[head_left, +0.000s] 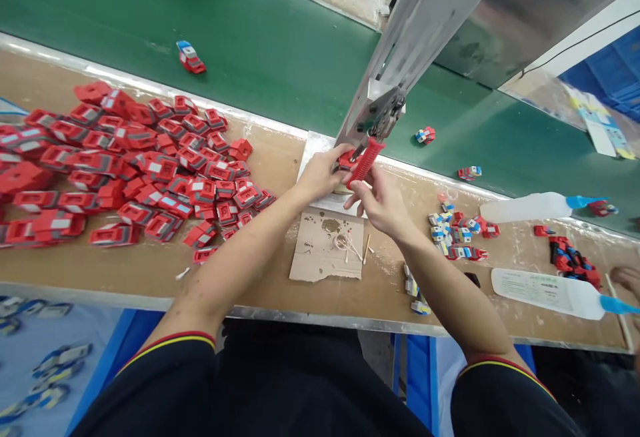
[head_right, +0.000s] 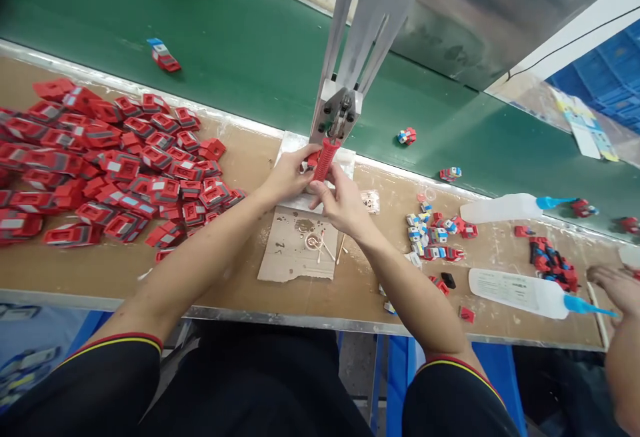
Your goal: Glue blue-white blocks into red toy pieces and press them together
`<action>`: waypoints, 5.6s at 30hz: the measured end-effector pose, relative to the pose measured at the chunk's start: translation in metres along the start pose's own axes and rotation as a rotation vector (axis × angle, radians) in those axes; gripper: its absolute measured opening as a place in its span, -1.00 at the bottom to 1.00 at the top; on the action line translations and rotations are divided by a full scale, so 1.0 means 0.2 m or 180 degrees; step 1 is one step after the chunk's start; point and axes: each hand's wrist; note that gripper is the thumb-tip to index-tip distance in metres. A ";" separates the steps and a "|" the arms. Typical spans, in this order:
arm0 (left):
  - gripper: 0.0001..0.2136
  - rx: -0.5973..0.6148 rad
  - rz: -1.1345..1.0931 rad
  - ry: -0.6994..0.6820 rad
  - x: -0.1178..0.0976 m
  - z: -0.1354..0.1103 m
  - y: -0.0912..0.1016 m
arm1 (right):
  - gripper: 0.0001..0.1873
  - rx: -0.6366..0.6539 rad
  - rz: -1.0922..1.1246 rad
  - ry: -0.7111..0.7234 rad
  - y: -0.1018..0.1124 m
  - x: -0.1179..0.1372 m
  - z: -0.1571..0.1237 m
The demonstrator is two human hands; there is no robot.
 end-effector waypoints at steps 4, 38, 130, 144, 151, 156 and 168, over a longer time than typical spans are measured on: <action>-0.57 0.0052 0.0158 -0.0009 0.00 0.03 -0.03 | -0.48 -0.0083 -0.0146 0.0169 -0.02 -0.11 0.07; -0.49 -0.0458 -0.1167 0.0058 -0.13 -0.56 0.14 | -0.81 -0.0033 -0.1747 0.1202 -0.08 -0.33 -0.39; -0.80 -0.0532 -0.0304 -0.0697 -0.15 -0.65 0.03 | -0.81 -0.1187 -0.0663 0.0870 -0.03 -0.23 -0.43; -0.79 -0.0481 -0.0102 -0.0451 -0.12 -0.66 0.04 | -0.85 -0.0552 -0.1417 0.0471 -0.06 -0.28 -0.41; -0.75 -0.0496 -0.0160 -0.0478 -0.13 -0.66 0.04 | -0.85 -0.0586 -0.1374 0.0471 -0.06 -0.29 -0.40; -0.75 -0.0529 -0.0172 -0.0524 -0.12 -0.66 0.04 | -0.85 -0.0593 -0.1299 0.0444 -0.05 -0.27 -0.41; -0.80 -0.0312 0.0014 -0.0571 -0.15 -0.66 0.02 | -0.59 -0.1924 0.0230 0.0948 -0.16 -0.24 -0.36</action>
Point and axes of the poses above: each hand's wrist, its own z-axis towards the middle knuckle, its own y-axis out of the back of the hand, x = y × z, and after that the axes turned 2 degrees about x, right-handed
